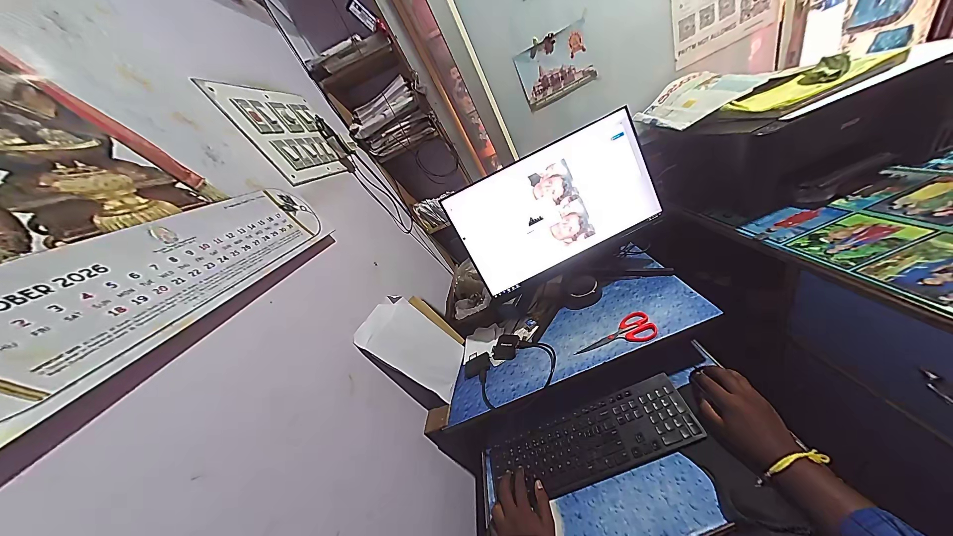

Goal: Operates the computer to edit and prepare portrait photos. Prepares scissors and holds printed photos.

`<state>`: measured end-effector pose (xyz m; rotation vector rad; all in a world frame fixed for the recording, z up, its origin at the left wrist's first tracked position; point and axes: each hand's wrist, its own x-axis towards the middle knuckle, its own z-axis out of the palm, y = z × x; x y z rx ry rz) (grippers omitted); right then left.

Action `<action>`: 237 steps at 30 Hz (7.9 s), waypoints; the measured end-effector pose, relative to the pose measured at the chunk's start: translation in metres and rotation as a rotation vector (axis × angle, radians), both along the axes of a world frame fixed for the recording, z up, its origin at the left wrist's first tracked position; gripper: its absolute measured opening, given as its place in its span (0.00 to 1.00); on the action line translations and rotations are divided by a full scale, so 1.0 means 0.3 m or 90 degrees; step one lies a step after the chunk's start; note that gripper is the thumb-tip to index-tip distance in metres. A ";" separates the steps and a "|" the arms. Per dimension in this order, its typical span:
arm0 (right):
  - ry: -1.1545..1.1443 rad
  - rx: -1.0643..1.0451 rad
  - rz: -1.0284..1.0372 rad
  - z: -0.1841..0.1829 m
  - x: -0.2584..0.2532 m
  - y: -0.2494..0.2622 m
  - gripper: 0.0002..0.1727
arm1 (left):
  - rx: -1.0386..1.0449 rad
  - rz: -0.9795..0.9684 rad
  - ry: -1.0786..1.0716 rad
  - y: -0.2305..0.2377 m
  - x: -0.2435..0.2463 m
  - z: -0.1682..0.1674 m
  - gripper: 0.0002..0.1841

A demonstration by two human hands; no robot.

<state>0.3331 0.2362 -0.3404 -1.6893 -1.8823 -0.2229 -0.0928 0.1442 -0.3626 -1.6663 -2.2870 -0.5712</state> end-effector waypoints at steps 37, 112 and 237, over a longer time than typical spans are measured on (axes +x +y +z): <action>-0.011 -0.005 0.058 0.015 -0.030 -0.023 0.26 | -0.043 -0.076 -0.060 0.041 -0.040 -0.055 0.33; -0.019 -0.044 0.015 0.000 -0.016 -0.007 0.28 | 0.002 -0.090 -0.052 0.040 -0.043 -0.065 0.32; -0.051 0.063 0.072 0.015 0.004 -0.025 0.36 | 0.102 -0.070 -0.026 -0.002 -0.013 -0.009 0.33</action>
